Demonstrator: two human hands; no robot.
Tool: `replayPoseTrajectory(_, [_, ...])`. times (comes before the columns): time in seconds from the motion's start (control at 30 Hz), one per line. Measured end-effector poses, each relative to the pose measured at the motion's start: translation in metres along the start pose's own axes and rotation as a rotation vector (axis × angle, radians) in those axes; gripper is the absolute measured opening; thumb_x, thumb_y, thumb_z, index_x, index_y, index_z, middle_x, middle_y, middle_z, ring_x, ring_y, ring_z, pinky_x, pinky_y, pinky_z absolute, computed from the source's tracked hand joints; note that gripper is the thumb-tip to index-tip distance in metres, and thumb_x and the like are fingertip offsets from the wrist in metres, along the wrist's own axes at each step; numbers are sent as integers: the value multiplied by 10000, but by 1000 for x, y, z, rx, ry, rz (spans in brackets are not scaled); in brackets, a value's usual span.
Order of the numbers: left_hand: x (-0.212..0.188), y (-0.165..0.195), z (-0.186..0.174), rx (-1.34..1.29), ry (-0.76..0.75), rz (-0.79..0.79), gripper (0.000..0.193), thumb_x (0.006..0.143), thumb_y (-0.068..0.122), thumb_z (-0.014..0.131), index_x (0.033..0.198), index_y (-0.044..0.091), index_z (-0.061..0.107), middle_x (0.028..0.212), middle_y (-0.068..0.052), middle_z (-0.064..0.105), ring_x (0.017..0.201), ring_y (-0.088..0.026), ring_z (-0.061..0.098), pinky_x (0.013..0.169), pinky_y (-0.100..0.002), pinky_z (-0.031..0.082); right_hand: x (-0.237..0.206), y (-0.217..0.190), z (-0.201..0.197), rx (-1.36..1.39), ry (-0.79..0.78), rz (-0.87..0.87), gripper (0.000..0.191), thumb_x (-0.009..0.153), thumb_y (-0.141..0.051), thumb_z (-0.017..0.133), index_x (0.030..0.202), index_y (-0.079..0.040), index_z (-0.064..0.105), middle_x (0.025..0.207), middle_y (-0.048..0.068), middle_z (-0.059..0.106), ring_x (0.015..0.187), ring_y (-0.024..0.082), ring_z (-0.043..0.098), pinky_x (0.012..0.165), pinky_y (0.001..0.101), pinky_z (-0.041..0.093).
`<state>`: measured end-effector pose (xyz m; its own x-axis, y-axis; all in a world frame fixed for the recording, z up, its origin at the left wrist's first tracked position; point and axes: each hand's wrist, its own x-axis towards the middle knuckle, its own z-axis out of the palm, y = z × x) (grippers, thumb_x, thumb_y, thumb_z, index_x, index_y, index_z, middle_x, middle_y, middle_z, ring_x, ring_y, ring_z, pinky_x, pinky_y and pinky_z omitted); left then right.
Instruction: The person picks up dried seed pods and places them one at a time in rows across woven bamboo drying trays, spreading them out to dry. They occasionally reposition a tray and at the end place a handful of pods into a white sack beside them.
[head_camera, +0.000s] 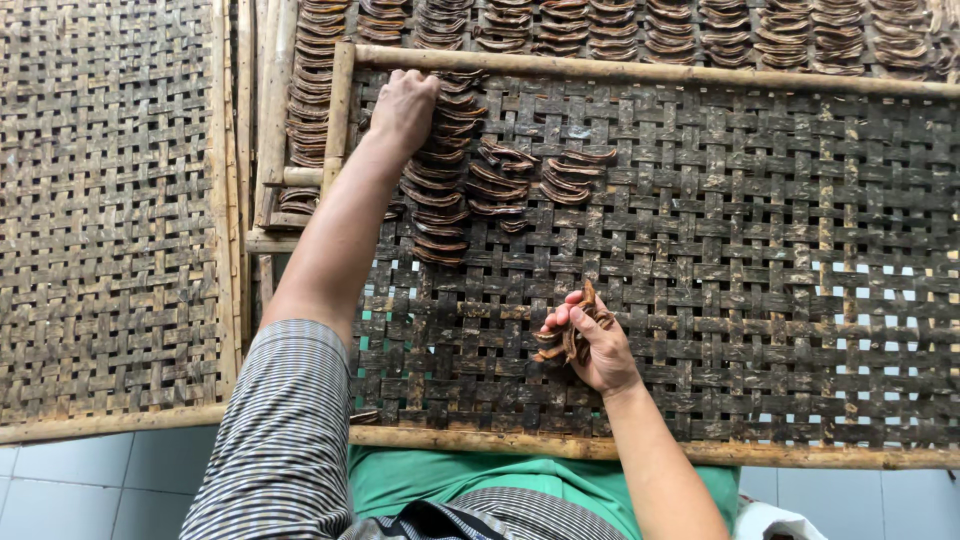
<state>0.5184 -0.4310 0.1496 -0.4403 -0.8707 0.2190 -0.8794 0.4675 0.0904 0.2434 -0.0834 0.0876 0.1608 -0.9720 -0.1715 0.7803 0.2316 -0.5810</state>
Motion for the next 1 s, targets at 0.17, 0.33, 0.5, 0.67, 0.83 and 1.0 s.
replayPoseTrajectory(0.17, [-11, 1, -7, -86, 113, 8, 185, 913, -27, 644, 1084, 37, 613, 1079, -214, 663, 1038, -395, 616, 879, -477, 540, -2, 1, -4, 1, -21, -8, 169, 1043, -96, 612, 1207, -59, 598, 990, 89, 660, 1005, 252, 666, 947, 459, 567])
replayPoseTrajectory(0.33, [-30, 7, -25, -726, 187, -200, 262, 840, 12, 722, 1040, 35, 554, 957, -121, 710, 884, -261, 719, 779, -422, 588, -3, -2, -2, 17, -46, -6, 150, 1067, -109, 585, 1213, -76, 598, 1012, 89, 663, 1064, 269, 672, 961, 493, 572])
replayPoseTrajectory(0.5, [-86, 71, -23, -1840, -195, -558, 181, 879, -67, 696, 1000, 25, 598, 766, -81, 637, 583, -173, 613, 483, -337, 479, 0, -4, 19, 91, 27, 53, 163, 1061, -210, 565, 1190, -116, 598, 1079, 71, 676, 1186, 322, 670, 978, 567, 575])
replayPoseTrajectory(0.67, [-172, 194, -20, -1893, -227, -580, 269, 829, 3, 671, 1073, 111, 643, 789, -43, 641, 629, -159, 603, 556, -306, 508, -3, 8, 42, 294, -115, 86, 381, 1042, -425, 534, 1228, -108, 635, 1190, 126, 709, 1126, 392, 663, 901, 589, 547])
replayPoseTrajectory(0.83, [-225, 276, -46, -917, 327, -16, 244, 875, 84, 704, 1110, 57, 645, 1022, -132, 659, 987, -305, 637, 890, -394, 518, -44, 8, 34, 270, 92, 26, 373, 1037, -346, 568, 1328, -122, 634, 1274, 70, 694, 1201, 261, 638, 1034, 458, 538])
replayPoseTrajectory(1.0, [-261, 366, -55, -1099, 165, 68, 173, 940, 166, 704, 1077, 65, 673, 1063, -126, 684, 1040, -320, 637, 940, -409, 510, -146, -35, -5, 109, 96, -49, 372, 1032, -303, 642, 1358, -125, 608, 1270, 42, 683, 1202, 224, 644, 1038, 408, 531])
